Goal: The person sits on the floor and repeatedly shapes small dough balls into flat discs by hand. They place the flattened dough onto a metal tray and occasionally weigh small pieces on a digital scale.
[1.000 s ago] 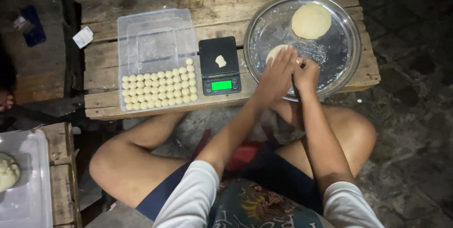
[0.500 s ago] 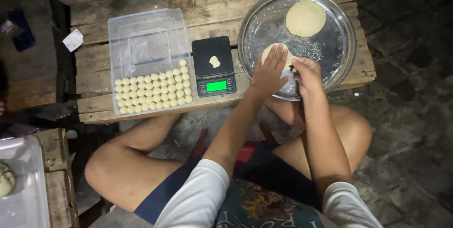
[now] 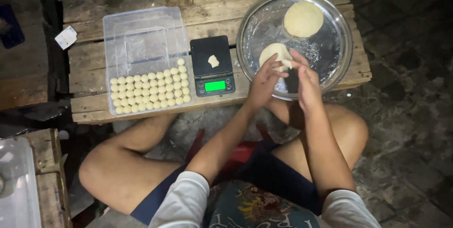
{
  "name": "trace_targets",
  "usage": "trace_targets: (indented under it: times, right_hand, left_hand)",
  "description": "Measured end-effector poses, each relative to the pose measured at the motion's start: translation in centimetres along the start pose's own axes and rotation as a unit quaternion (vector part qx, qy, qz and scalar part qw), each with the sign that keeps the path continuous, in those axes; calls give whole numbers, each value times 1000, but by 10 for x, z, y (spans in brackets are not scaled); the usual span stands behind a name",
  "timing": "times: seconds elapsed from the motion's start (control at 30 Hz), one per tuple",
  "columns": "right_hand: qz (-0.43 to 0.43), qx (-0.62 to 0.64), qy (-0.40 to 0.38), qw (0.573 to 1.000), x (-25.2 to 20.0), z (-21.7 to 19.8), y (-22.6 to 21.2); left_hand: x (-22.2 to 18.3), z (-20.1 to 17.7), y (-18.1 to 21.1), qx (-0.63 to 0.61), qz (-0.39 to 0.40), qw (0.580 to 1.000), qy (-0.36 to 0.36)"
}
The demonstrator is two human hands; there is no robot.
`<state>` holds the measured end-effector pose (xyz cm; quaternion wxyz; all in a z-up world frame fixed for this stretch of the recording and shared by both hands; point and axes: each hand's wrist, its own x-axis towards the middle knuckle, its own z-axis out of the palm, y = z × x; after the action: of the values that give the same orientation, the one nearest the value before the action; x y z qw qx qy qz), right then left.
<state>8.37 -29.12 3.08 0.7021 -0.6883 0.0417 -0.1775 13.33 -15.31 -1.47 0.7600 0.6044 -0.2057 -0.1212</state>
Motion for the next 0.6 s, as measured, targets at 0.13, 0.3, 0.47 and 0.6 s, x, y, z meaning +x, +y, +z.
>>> trace_targets:
  times: [0.13,0.3,0.47,0.6]
  right_hand:
    - [-11,-20,-46,999,-11,22,-14]
    - [-74,-157,-100,980,-14,30,-13]
    - [-172,-200,27,964,-16,33,-6]
    - [-197,-179,105,958,-8,10,1]
  left_hand:
    - [-16,-6,-3,-276,-102,956,0]
    - [-18,-26,-23,-237,-179,949,104]
    - [-16,-57,30,-82,-58,983,157]
    - [4,-124,72,177,-29,973,144]
